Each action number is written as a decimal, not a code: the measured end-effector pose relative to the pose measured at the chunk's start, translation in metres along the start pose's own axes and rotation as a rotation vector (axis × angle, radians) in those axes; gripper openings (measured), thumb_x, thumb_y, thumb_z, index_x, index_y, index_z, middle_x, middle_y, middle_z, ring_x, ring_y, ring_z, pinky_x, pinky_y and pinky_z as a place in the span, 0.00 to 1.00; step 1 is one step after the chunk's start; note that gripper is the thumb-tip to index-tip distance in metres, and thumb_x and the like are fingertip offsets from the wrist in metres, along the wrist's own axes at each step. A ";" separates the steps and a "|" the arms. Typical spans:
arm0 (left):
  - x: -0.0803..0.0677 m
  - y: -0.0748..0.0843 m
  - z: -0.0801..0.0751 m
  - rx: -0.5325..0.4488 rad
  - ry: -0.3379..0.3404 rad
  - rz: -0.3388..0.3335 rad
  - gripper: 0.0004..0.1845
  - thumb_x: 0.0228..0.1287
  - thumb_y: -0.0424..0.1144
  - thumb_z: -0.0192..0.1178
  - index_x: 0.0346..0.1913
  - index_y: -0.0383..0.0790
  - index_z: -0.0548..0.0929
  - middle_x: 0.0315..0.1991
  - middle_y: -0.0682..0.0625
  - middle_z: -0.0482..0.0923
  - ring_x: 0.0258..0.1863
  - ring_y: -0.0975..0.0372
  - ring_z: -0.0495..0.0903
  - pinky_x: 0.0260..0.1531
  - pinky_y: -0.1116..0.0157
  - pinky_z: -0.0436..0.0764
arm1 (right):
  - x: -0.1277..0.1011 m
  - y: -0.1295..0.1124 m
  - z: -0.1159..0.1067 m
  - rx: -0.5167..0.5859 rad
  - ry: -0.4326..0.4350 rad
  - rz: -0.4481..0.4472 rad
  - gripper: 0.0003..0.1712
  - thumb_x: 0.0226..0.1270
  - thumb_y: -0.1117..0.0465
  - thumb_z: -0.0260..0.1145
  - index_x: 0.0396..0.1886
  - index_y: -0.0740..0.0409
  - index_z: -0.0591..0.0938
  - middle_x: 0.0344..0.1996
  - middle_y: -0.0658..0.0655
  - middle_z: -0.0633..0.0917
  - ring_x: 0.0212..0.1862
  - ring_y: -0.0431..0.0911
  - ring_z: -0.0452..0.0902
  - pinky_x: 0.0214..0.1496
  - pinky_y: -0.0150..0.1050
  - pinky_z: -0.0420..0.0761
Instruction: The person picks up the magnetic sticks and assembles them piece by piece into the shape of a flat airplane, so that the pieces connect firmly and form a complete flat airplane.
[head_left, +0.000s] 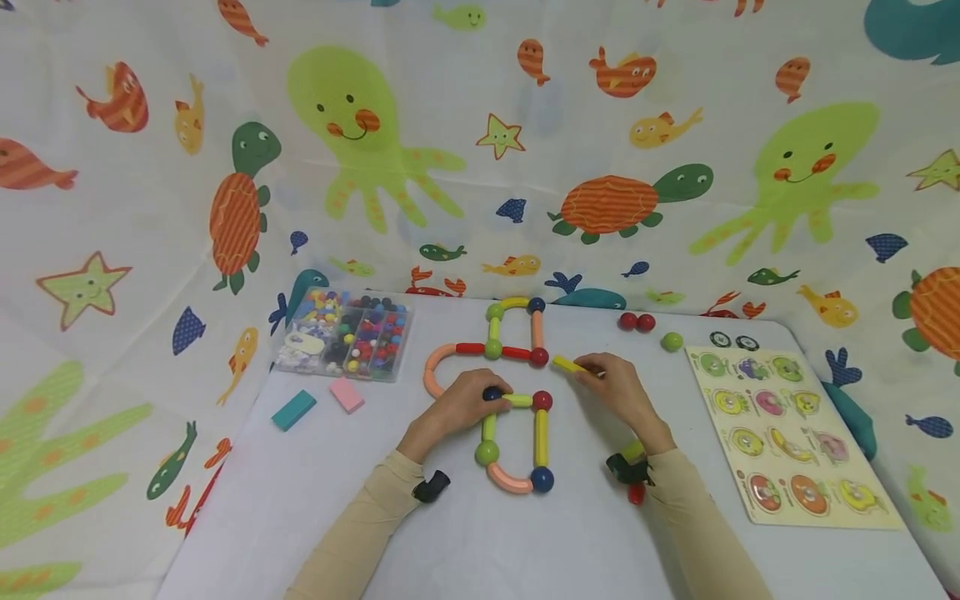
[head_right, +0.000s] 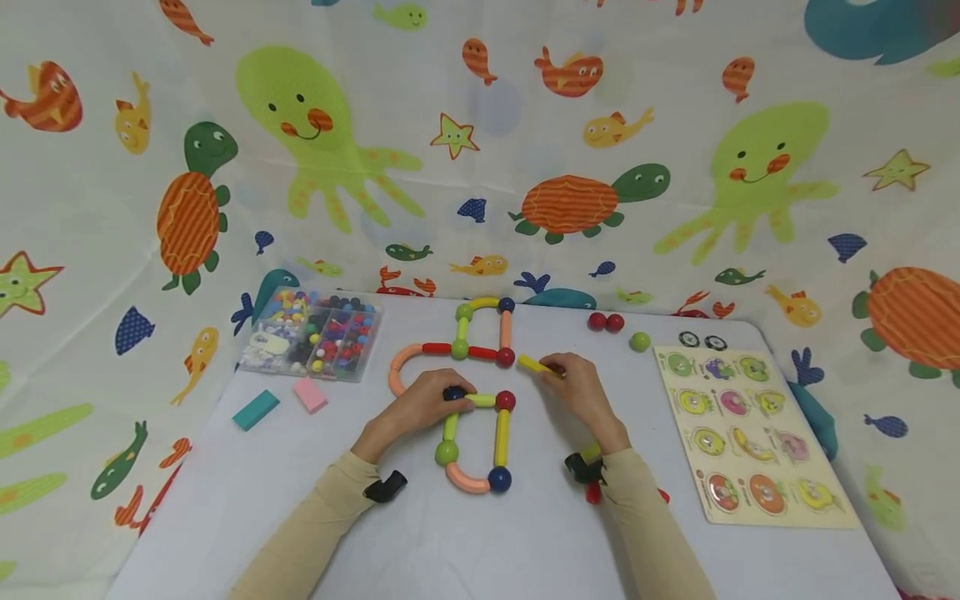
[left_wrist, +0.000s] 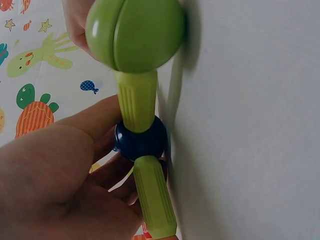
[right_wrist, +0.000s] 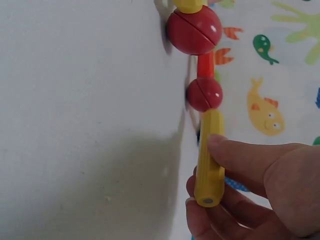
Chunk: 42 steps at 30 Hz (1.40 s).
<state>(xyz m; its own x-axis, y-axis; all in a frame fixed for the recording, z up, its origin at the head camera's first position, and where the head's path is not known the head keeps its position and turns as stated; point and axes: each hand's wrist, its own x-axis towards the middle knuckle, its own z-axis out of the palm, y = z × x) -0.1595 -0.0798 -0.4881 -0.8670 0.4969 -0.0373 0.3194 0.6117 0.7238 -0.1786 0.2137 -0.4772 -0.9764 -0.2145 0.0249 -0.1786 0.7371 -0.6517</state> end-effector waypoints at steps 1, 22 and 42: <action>0.000 0.000 0.000 0.001 0.001 0.001 0.13 0.69 0.42 0.66 0.53 0.44 0.87 0.51 0.51 0.84 0.54 0.59 0.78 0.61 0.57 0.76 | 0.001 0.000 0.000 0.000 -0.003 0.002 0.17 0.71 0.60 0.68 0.57 0.60 0.84 0.50 0.61 0.87 0.49 0.53 0.81 0.57 0.52 0.83; 0.000 0.002 0.001 -0.008 -0.004 -0.006 0.13 0.69 0.43 0.66 0.54 0.45 0.86 0.52 0.51 0.84 0.55 0.59 0.78 0.63 0.56 0.76 | -0.001 0.004 -0.001 0.015 -0.004 0.063 0.19 0.74 0.55 0.66 0.60 0.58 0.82 0.52 0.60 0.85 0.51 0.53 0.80 0.56 0.51 0.84; 0.002 0.001 0.000 0.016 0.009 0.005 0.12 0.68 0.43 0.67 0.52 0.47 0.87 0.47 0.54 0.84 0.51 0.61 0.78 0.59 0.58 0.77 | -0.095 0.058 -0.060 0.131 -0.108 0.048 0.18 0.74 0.54 0.66 0.60 0.48 0.83 0.58 0.53 0.85 0.60 0.53 0.78 0.55 0.30 0.78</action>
<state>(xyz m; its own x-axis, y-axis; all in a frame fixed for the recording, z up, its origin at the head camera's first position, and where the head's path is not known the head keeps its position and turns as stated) -0.1610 -0.0782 -0.4873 -0.8690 0.4941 -0.0274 0.3296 0.6192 0.7127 -0.1038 0.3154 -0.4723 -0.9633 -0.2541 -0.0860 -0.1077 0.6600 -0.7435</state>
